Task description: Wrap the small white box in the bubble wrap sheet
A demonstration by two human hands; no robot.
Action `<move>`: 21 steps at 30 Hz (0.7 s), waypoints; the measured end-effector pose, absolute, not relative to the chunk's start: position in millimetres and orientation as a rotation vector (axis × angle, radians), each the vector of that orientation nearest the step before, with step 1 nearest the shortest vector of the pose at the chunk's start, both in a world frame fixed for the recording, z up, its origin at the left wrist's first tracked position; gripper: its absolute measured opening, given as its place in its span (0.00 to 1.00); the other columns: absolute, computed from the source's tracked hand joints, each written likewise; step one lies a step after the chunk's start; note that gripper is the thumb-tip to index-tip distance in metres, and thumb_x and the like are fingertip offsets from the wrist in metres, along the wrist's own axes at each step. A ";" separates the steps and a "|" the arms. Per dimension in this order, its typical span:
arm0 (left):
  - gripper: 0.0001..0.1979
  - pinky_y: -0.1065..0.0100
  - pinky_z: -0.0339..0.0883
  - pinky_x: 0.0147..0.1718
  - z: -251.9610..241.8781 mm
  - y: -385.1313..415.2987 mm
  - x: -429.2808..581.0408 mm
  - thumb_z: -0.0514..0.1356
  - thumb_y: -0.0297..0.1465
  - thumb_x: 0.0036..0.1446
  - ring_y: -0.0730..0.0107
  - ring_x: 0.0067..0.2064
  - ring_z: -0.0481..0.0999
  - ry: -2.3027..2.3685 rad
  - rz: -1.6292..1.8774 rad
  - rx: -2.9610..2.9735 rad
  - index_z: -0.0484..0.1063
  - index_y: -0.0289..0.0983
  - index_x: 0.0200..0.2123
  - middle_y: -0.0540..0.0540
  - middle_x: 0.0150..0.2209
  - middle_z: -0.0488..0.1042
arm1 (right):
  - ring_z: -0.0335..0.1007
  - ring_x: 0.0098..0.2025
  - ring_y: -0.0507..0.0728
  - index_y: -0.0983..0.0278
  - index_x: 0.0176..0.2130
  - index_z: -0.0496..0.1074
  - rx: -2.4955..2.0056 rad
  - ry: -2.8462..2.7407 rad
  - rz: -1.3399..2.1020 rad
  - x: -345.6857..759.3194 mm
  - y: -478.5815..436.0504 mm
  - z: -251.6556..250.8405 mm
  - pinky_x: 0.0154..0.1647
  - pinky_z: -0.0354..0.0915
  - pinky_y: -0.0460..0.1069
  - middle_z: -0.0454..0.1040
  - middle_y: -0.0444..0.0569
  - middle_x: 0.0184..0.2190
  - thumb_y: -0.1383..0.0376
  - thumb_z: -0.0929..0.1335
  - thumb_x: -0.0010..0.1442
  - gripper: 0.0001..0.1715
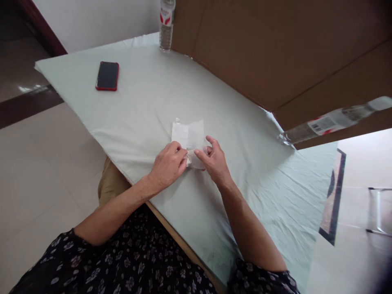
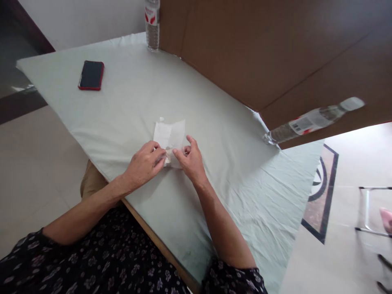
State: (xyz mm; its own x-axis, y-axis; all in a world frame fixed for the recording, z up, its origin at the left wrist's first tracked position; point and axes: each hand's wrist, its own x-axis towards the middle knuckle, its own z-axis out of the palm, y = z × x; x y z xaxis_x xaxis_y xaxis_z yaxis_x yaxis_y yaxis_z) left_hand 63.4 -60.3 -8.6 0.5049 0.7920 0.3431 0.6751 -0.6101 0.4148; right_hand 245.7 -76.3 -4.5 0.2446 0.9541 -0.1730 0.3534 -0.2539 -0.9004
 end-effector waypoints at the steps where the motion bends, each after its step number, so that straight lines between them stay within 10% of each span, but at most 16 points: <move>1: 0.06 0.64 0.71 0.42 -9.4 -60.4 63.0 0.57 0.26 0.63 0.63 0.43 0.72 1.239 0.766 2.531 0.74 0.37 0.39 0.42 0.43 0.72 | 0.70 0.31 0.56 0.65 0.68 0.56 -1.764 -1.193 1.024 248.6 -76.5 -6.4 0.26 0.68 0.51 0.75 0.51 0.39 0.47 0.72 0.53 0.53; 9: 0.12 0.65 0.69 0.38 -1.3 -54.4 59.3 0.55 0.24 0.64 0.63 0.41 0.71 1.088 0.641 2.761 0.76 0.39 0.46 0.41 0.45 0.71 | 0.75 0.43 0.63 0.65 0.57 0.68 -1.764 -1.365 0.909 253.6 -73.0 -19.9 0.47 0.72 0.59 0.79 0.55 0.46 0.54 0.71 0.51 0.37; 21: 0.12 0.65 0.69 0.38 5.4 -45.2 59.6 0.56 0.24 0.64 0.62 0.42 0.70 0.999 0.401 2.776 0.76 0.39 0.46 0.42 0.43 0.71 | 0.70 0.28 0.56 0.64 0.67 0.56 -1.635 -1.121 1.097 233.7 -81.3 -4.8 0.23 0.67 0.51 0.77 0.49 0.35 0.52 0.69 0.54 0.47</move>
State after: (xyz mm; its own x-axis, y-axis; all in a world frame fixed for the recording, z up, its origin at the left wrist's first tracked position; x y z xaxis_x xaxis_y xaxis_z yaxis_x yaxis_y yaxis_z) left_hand 59.6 -45.2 5.4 0.7405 0.6433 0.1944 0.5994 -0.7631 0.2418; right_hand 233.7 -81.3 -4.8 0.2144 0.9575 -0.1931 0.2138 -0.2389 -0.9472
